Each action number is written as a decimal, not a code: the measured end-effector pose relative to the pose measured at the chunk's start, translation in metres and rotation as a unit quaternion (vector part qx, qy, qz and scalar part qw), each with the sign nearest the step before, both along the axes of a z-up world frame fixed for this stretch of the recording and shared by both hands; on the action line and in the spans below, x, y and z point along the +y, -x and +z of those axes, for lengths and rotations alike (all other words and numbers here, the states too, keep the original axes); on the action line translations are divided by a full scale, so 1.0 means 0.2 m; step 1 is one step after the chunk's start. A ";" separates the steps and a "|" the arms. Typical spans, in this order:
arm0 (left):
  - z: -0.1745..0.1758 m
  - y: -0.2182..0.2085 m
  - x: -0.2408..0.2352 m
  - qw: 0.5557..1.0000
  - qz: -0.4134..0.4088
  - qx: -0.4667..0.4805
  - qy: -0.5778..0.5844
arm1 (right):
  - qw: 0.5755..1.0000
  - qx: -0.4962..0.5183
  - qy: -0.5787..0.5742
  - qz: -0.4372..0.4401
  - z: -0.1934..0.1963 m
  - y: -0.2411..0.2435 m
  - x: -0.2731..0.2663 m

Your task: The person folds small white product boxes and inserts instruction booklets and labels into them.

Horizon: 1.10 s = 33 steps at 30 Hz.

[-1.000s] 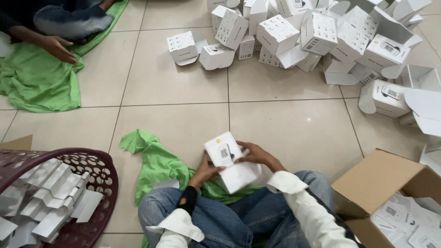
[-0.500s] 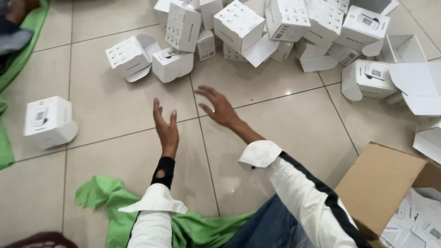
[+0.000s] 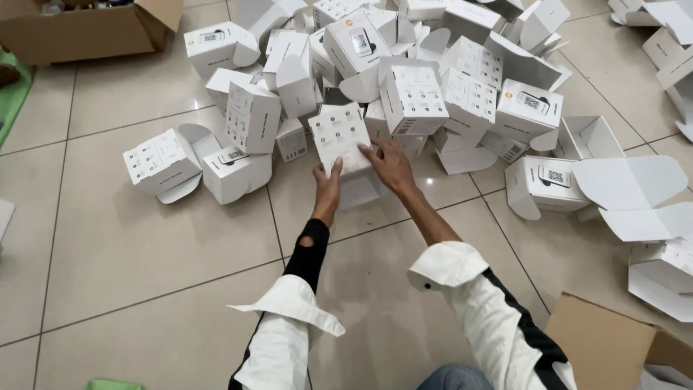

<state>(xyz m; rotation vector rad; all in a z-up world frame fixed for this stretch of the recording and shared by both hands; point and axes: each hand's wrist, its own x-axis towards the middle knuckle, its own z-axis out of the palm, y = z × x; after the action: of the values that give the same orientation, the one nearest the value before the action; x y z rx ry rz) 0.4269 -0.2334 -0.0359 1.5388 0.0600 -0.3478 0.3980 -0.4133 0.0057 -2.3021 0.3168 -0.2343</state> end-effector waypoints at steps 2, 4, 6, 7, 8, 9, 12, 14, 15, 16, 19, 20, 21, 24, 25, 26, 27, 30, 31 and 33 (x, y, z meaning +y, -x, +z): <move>-0.13 0.22 0.12 1.000 0.002 0.013 0.017 | 0.999 0.003 -0.031 0.016 -0.14 0.21 0.05; -0.23 0.46 0.23 0.999 0.012 0.019 0.043 | 0.998 0.002 -0.053 0.042 -0.18 0.43 0.11; -0.30 0.78 0.39 0.995 -0.014 0.097 -0.011 | 0.977 0.143 -0.149 0.052 -0.17 0.71 0.22; -0.26 0.90 0.46 0.995 -0.011 0.096 -0.012 | 0.977 0.142 -0.150 0.055 -0.16 0.83 0.27; -0.22 1.04 0.52 0.993 -0.031 0.117 -0.019 | 0.976 0.165 -0.131 0.053 -0.15 0.96 0.31; -0.18 1.17 0.60 0.989 -0.050 0.135 -0.026 | 0.975 0.187 -0.110 0.050 -0.13 1.09 0.36; -0.27 1.46 0.74 0.987 -0.088 0.116 -0.064 | 0.968 0.242 0.006 0.069 0.28 1.46 0.64; -0.25 1.64 0.84 0.985 -0.078 0.152 -0.040 | 0.963 0.220 0.052 0.147 0.34 1.67 0.76; -0.24 1.73 0.88 0.979 -0.070 0.191 -0.016 | 0.949 0.201 0.099 0.221 0.38 1.78 0.82; -0.51 1.77 0.92 0.981 -0.067 0.182 -0.015 | 0.950 0.192 0.103 0.222 0.42 1.88 0.87; -0.91 1.93 1.07 0.954 0.056 0.208 0.207 | 0.927 0.197 0.043 0.316 0.42 2.14 1.01; -0.80 1.87 1.09 0.959 0.075 0.185 0.201 | 0.915 0.195 -0.042 0.350 0.34 2.17 1.02; -0.71 1.89 1.12 0.961 0.097 0.171 0.192 | 0.893 0.201 -0.130 0.382 0.25 2.26 1.05; -0.52 2.21 1.28 0.960 0.168 0.165 0.150 | 0.901 0.092 -0.221 0.362 -0.29 2.32 1.05; -0.48 2.34 1.30 0.958 0.188 0.169 0.137 | 0.899 0.101 -0.223 0.364 -0.33 2.39 1.06; -0.43 2.46 1.32 0.955 0.208 0.173 0.124 | 0.924 0.083 -0.213 0.307 -0.36 2.45 1.07; -0.38 2.53 1.34 0.953 0.226 0.171 0.111 | 0.946 0.057 -0.201 0.249 -0.40 2.47 1.08; -0.35 2.58 1.32 0.981 0.165 0.094 0.041 | 0.940 0.138 -0.273 0.155 -0.55 2.44 1.07; -0.35 2.60 1.33 0.980 0.165 0.102 0.040 | 0.939 0.146 -0.273 0.153 -0.52 2.46 1.06; -0.34 2.61 1.33 0.980 0.144 0.113 0.078 | 0.932 0.195 -0.273 0.135 -0.48 2.47 1.05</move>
<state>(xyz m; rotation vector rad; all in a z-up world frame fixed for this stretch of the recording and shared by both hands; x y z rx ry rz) -0.0951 0.0331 -0.1042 1.3087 0.4211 -0.2867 -0.0955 -0.2035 -0.0900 -1.7907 0.2217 0.4129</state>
